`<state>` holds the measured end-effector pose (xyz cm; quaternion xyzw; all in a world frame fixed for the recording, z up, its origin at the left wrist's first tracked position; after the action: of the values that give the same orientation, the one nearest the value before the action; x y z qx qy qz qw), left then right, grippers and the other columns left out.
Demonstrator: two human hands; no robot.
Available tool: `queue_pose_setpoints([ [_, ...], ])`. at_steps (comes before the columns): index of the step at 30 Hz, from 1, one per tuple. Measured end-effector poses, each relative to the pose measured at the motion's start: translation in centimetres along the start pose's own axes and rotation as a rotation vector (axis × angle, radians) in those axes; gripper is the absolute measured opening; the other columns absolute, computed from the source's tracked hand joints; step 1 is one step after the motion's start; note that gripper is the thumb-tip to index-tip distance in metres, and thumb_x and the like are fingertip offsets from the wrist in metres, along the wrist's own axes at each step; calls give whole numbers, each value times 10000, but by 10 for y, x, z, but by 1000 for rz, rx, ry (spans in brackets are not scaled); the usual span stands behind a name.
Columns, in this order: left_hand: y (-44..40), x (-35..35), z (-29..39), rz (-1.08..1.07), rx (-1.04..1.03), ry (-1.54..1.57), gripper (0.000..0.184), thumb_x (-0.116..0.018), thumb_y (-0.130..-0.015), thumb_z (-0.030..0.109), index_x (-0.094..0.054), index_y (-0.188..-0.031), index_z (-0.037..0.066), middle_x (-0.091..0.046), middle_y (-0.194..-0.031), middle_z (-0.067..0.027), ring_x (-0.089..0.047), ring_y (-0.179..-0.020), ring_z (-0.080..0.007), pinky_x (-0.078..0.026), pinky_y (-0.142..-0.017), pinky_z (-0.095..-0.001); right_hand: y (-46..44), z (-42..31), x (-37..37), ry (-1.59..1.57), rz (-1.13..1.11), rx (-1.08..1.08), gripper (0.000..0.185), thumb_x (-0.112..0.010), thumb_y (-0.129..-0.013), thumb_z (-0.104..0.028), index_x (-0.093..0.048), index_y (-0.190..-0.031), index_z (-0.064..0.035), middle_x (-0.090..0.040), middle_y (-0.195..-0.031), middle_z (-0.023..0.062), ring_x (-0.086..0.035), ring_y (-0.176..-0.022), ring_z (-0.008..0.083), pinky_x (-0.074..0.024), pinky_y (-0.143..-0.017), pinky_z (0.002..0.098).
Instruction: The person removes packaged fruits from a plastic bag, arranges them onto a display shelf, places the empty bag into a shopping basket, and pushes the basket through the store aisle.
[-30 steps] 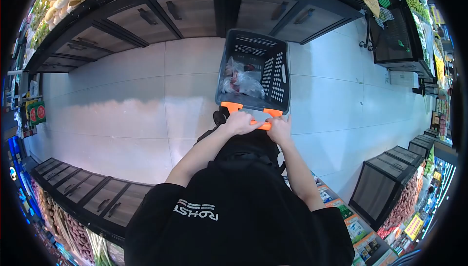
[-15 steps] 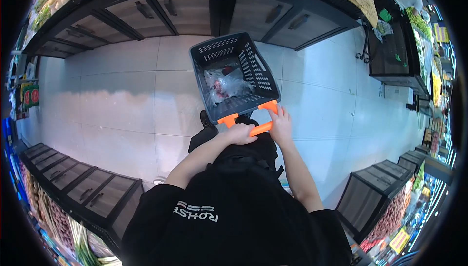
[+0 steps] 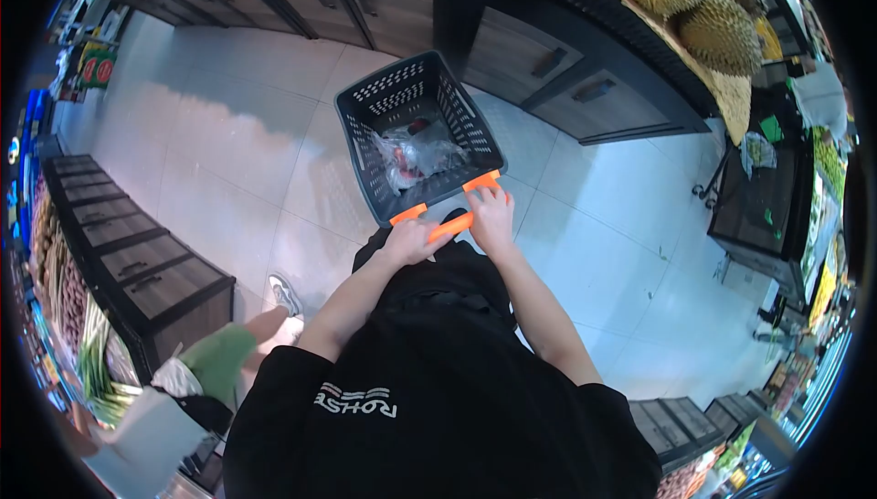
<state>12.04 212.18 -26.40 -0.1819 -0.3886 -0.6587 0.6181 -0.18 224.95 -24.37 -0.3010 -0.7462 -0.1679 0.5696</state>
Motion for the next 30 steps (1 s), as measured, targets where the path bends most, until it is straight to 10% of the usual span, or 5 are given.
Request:
queue_pose_setpoints([
  [10,-39,-3,21,84,68,-10,532,-426,-971,500,-652,-792,52,-676,-783,-164,-647,-766,-372,-499,-711,-485,-31,43,4,-25,-1,78,221,-648,-700,-27,-704,-905,-90,-634,-921,54,-577,-958,273,-395,-980,546],
  [30,-93,31,-6,-103,45,81,572,-557,-886,550,-622,-1105,25,-681,-796,-233,-668,-807,-417,-523,-755,-508,-98,53,-1,15,-136,71,281,-663,-747,-74,-726,-1018,-119,-643,-1062,47,-545,-1086,277,-385,-995,531],
])
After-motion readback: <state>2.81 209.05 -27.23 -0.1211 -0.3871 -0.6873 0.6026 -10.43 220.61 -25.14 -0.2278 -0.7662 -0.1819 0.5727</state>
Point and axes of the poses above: each hand's wrist, its own y-axis away from the middle knuckle, its own x-axis out of the back of the hand, z = x × y, the point moved 4 cm from there along -y, towards the middle knuckle
